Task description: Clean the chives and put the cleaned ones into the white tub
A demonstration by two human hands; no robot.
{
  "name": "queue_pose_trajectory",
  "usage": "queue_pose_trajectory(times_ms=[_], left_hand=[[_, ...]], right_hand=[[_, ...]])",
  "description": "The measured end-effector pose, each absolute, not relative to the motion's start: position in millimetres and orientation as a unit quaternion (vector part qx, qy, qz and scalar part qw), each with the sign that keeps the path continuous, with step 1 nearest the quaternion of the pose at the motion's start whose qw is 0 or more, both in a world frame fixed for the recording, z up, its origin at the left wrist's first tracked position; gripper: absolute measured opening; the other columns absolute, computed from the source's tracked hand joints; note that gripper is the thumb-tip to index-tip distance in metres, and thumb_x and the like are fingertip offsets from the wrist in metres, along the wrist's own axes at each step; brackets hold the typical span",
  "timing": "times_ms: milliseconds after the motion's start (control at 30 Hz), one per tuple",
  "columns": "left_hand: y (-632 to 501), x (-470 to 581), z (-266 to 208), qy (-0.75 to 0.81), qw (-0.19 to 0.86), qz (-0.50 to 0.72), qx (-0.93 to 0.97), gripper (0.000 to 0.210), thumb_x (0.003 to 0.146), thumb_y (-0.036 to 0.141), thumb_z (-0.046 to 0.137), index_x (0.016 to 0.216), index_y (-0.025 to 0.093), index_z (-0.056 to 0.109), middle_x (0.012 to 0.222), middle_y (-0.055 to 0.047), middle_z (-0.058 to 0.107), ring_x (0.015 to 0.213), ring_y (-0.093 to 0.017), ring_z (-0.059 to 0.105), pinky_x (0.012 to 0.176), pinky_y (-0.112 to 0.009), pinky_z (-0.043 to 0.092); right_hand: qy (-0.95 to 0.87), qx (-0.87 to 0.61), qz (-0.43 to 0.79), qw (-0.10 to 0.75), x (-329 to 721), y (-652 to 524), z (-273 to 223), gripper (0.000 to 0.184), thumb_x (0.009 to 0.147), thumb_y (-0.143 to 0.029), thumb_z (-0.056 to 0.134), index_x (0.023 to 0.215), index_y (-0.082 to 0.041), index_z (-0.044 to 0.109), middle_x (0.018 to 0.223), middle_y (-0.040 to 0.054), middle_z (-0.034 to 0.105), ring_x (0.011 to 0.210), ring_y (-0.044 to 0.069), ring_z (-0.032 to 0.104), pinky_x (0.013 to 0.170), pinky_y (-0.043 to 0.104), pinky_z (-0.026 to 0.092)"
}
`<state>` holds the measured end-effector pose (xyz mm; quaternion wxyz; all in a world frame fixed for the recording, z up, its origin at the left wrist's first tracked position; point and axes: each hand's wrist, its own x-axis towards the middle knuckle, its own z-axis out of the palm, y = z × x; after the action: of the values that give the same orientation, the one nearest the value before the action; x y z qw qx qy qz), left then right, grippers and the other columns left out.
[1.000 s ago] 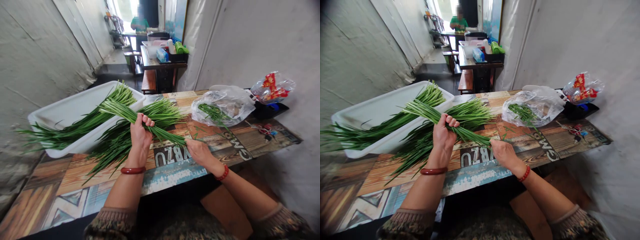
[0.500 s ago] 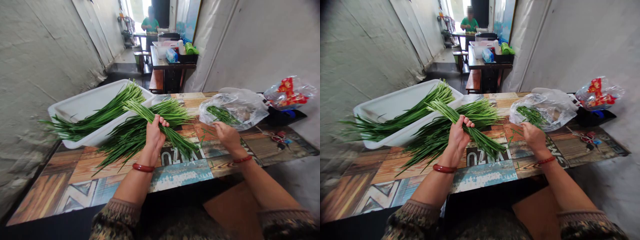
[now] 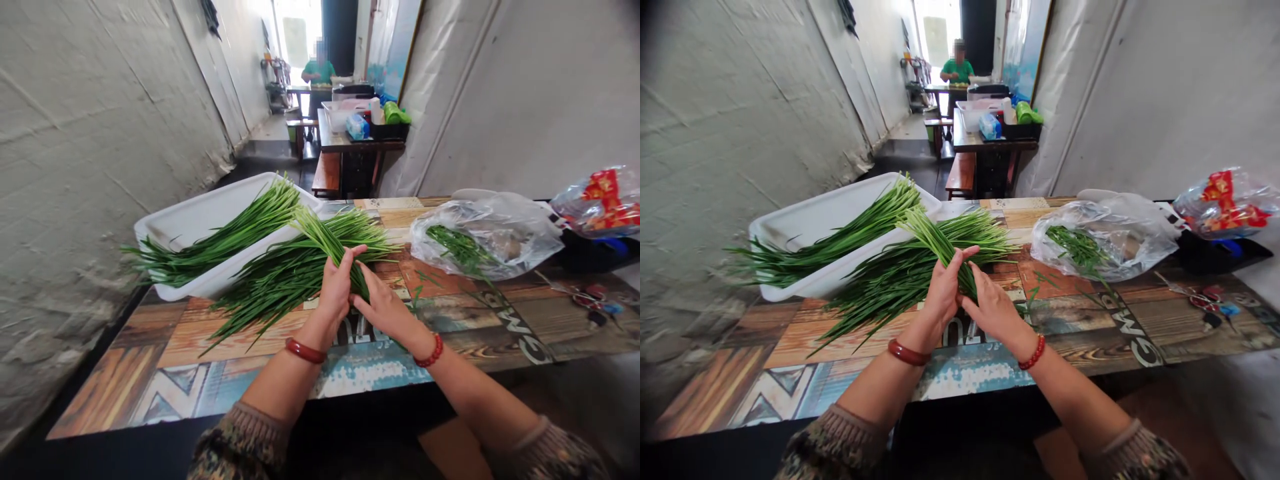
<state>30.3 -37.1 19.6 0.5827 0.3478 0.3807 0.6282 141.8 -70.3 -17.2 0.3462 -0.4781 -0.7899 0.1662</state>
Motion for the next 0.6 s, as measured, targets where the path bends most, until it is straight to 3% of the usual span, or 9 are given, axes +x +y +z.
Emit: queue_pose_trajectory(times_ms=[67,133,233,367,467,600], left_hand=[[-37,28,20,0.380,0.567,0.627,0.375,0.029,0.081,0.042,0.069,0.095,0.016,0.065,0.108,-0.010,0.073,0.099,-0.018,0.062,0.095,-0.031,0.043],[-37,25,23,0.361,0.582,0.613,0.394,0.032,0.080,0.041,0.070,0.101,0.017,0.063,0.108,-0.010,0.073,0.105,-0.018,0.061,0.096,-0.031,0.043],[-36,19,29,0.320,0.637,0.576,0.400,0.039,0.081,0.044,0.069,0.110,0.018,0.061,0.111,-0.010,0.072,0.105,-0.020,0.062,0.087,-0.030,0.049],[-34,14,31,0.273,0.697,0.553,0.365,0.045,0.077,0.043,0.073,0.112,0.018,0.059,0.101,-0.009,0.073,0.095,-0.021,0.068,0.076,-0.030,0.053],[-32,14,29,0.270,0.716,0.539,0.352,0.050,0.077,0.041,0.074,0.118,0.017,0.057,0.093,-0.008,0.073,0.090,-0.020,0.069,0.081,-0.031,0.052],[-32,13,25,0.254,0.724,0.527,0.365,0.048,0.080,0.041,0.071,0.119,0.016,0.057,0.101,-0.011,0.073,0.098,-0.021,0.068,0.090,-0.033,0.049]], right_hand=[[-0.763,-0.479,0.216,0.378,137,-66,-21,0.052,0.093,-0.029,0.043,0.142,-0.015,0.035,0.138,0.0197,0.052,0.126,0.029,0.052,0.103,0.050,0.044],[-0.723,-0.475,0.312,0.393,139,-61,-18,0.037,0.093,-0.029,0.042,0.128,-0.017,0.046,0.110,0.0131,0.064,0.100,0.025,0.063,0.087,0.043,0.052],[-0.642,-0.428,0.502,0.392,148,-58,-7,0.021,0.094,-0.038,0.044,0.104,-0.020,0.051,0.074,-0.0004,0.055,0.062,0.014,0.051,0.057,0.028,0.046],[-0.572,-0.340,0.637,0.389,154,-57,5,0.026,0.092,-0.047,0.051,0.093,-0.020,0.049,0.069,-0.0032,0.047,0.059,0.011,0.042,0.055,0.024,0.038],[-0.553,-0.304,0.687,0.360,156,-54,5,0.033,0.089,-0.052,0.054,0.089,-0.020,0.050,0.065,-0.0030,0.049,0.059,0.011,0.042,0.057,0.025,0.037],[-0.517,-0.265,0.745,0.328,158,-46,-2,0.034,0.087,-0.053,0.059,0.085,-0.020,0.048,0.064,-0.0036,0.049,0.057,0.011,0.045,0.056,0.025,0.039]])
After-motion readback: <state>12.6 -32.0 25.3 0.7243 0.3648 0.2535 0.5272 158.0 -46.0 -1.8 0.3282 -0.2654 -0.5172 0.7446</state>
